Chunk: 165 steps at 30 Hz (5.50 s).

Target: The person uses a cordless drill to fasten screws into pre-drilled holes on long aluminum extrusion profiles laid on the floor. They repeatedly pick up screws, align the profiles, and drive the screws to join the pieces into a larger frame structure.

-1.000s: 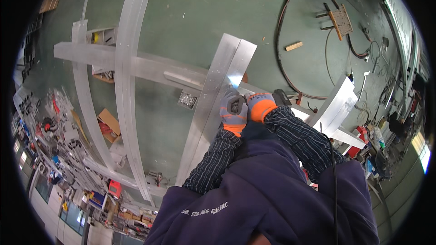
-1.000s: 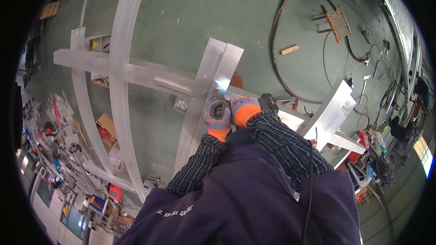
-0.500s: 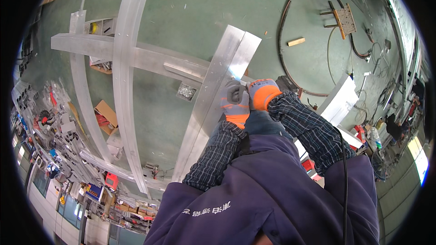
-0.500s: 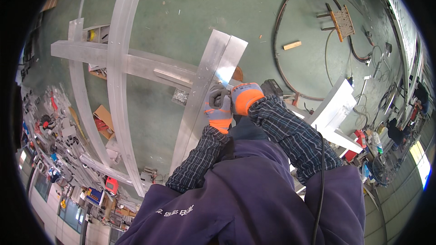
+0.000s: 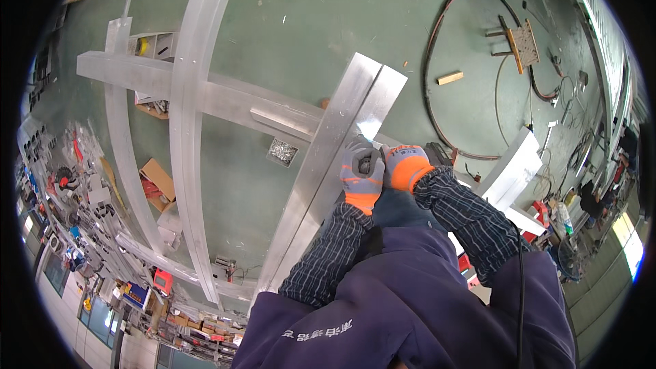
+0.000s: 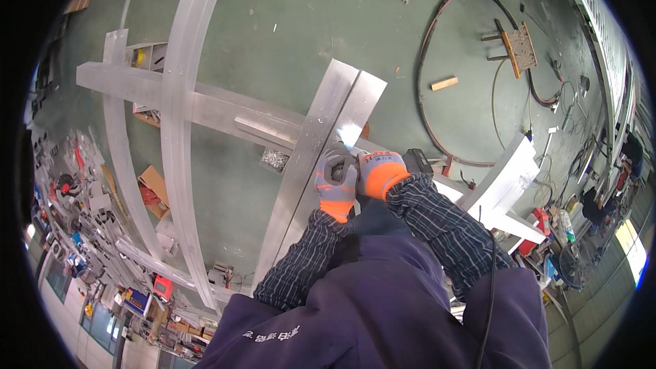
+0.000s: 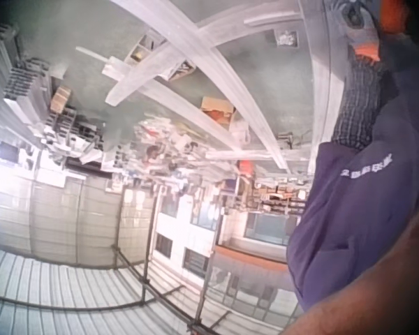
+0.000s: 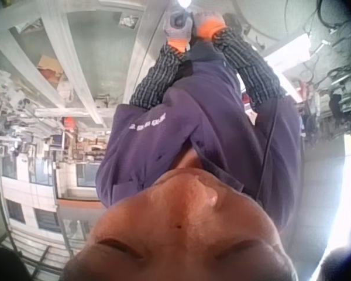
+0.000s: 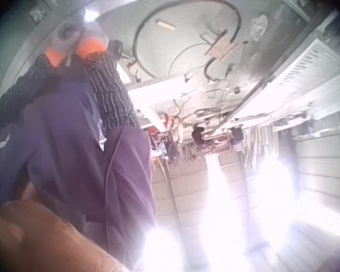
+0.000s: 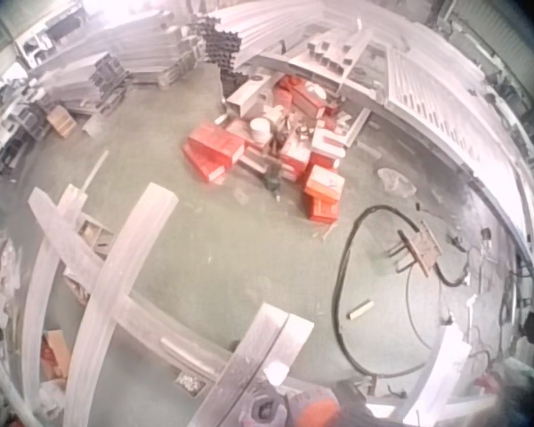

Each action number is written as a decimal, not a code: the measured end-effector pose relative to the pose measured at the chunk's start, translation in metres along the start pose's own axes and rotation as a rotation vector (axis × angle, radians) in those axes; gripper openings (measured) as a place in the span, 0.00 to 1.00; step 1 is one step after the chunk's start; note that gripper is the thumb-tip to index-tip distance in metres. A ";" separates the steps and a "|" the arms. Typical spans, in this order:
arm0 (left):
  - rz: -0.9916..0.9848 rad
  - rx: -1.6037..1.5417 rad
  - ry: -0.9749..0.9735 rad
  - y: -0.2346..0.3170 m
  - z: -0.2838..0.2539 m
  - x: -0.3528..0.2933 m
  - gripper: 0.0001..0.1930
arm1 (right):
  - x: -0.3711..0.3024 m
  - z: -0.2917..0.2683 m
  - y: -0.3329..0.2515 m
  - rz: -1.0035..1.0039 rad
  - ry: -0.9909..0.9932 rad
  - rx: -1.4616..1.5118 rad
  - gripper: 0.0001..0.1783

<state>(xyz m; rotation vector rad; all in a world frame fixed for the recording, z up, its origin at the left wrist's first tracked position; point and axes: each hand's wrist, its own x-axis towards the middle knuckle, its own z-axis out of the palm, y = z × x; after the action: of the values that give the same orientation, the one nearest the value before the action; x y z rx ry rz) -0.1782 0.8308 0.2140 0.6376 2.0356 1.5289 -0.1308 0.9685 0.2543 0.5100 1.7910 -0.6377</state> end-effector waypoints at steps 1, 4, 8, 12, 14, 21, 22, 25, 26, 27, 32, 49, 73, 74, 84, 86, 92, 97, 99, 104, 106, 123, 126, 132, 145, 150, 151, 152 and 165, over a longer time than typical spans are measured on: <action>-0.088 -0.023 -0.008 0.002 -0.001 -0.001 0.10 | -0.009 -0.004 -0.003 -0.005 -0.046 0.007 0.31; -0.246 -0.031 -0.062 0.013 -0.006 0.002 0.10 | -0.013 -0.014 0.001 -0.017 0.018 0.124 0.31; -0.052 -0.018 0.014 0.015 -0.006 -0.007 0.12 | -0.022 0.000 -0.002 -0.025 0.074 0.057 0.31; -0.088 -0.039 -0.012 0.029 -0.009 -0.012 0.12 | -0.031 0.003 -0.001 -0.023 0.039 0.096 0.31; -0.051 -0.034 -0.014 0.036 -0.010 -0.014 0.13 | -0.038 0.010 -0.001 -0.039 0.080 0.133 0.32; 0.047 -0.012 -0.134 0.055 -0.023 -0.028 0.15 | -0.055 0.050 0.001 -0.057 0.202 0.179 0.33; 0.102 0.012 -0.136 0.055 -0.024 -0.028 0.16 | -0.057 0.051 0.000 -0.062 0.217 0.190 0.33; 0.230 0.069 -0.165 0.060 -0.032 -0.037 0.19 | -0.070 0.063 -0.007 -0.091 0.289 0.221 0.32; 0.255 0.075 -0.194 0.064 -0.034 -0.038 0.20 | -0.072 0.071 -0.005 -0.107 0.335 0.230 0.32; 0.278 0.082 -0.222 0.068 -0.037 -0.041 0.20 | -0.072 0.082 -0.002 -0.124 0.379 0.238 0.32; 0.371 0.159 -0.252 0.062 -0.046 -0.066 0.29 | -0.073 0.106 0.002 -0.213 0.557 0.136 0.34; 0.188 0.197 -0.096 0.023 -0.062 -0.011 0.19 | -0.005 0.076 -0.038 -0.117 0.387 0.152 0.26; 0.125 0.210 -0.090 0.025 -0.058 0.016 0.15 | -0.012 0.022 -0.039 -0.112 0.247 0.244 0.28; 0.127 0.177 -0.066 0.026 -0.056 0.022 0.15 | -0.010 0.016 -0.040 -0.102 0.221 0.230 0.27; 0.016 0.073 0.002 0.030 -0.053 0.040 0.10 | -0.010 -0.044 -0.039 -0.102 0.045 0.077 0.28; 0.028 0.060 0.018 0.026 -0.050 0.041 0.10 | -0.011 -0.051 -0.040 -0.105 0.052 0.093 0.29; 0.002 0.052 0.066 0.023 -0.047 0.044 0.11 | -0.012 -0.076 -0.043 -0.112 -0.042 -0.012 0.27; -0.010 0.074 0.098 0.030 -0.048 0.046 0.10 | -0.010 -0.082 -0.047 -0.116 -0.078 -0.102 0.26; -0.033 0.051 0.097 0.031 -0.047 0.045 0.09 | -0.010 -0.085 -0.048 -0.106 -0.104 -0.121 0.25; -0.059 0.058 0.072 0.038 -0.048 0.047 0.09 | -0.011 -0.081 -0.046 -0.121 -0.050 -0.170 0.24; -0.085 0.042 0.074 0.037 -0.047 0.044 0.09 | -0.008 -0.078 -0.046 -0.108 -0.056 -0.169 0.24; -0.096 -0.010 0.178 0.029 -0.038 0.053 0.10 | 0.003 -0.104 -0.046 -0.152 -0.054 -0.226 0.21; -0.128 -0.052 0.132 0.027 -0.037 0.052 0.11 | 0.003 -0.092 -0.040 -0.135 -0.038 -0.217 0.21; -0.035 0.016 0.143 0.015 -0.035 0.032 0.12 | 0.004 -0.072 -0.043 -0.083 -0.071 -0.273 0.25; -0.170 -0.101 0.237 0.028 -0.036 0.047 0.10 | 0.010 -0.100 -0.046 -0.222 0.044 -0.324 0.19; -0.100 -0.026 0.174 0.026 -0.034 0.052 0.12 | 0.011 -0.094 -0.039 -0.155 -0.034 -0.320 0.22; -0.072 -0.007 0.169 0.026 -0.033 0.052 0.12 | 0.013 -0.091 -0.036 -0.147 -0.048 -0.327 0.23; -0.050 -0.006 0.176 0.022 -0.031 0.048 0.12 | 0.010 -0.086 -0.034 -0.129 -0.046 -0.294 0.25; -0.101 -0.218 0.309 0.007 -0.031 0.033 0.10 | 0.007 -0.094 -0.061 -0.118 -0.038 -0.331 0.19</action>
<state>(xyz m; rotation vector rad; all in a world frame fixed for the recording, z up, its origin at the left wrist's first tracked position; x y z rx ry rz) -0.2233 0.8310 0.2239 0.2211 2.0395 1.8465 -0.2390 0.9839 0.2808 0.1678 1.8536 -0.4148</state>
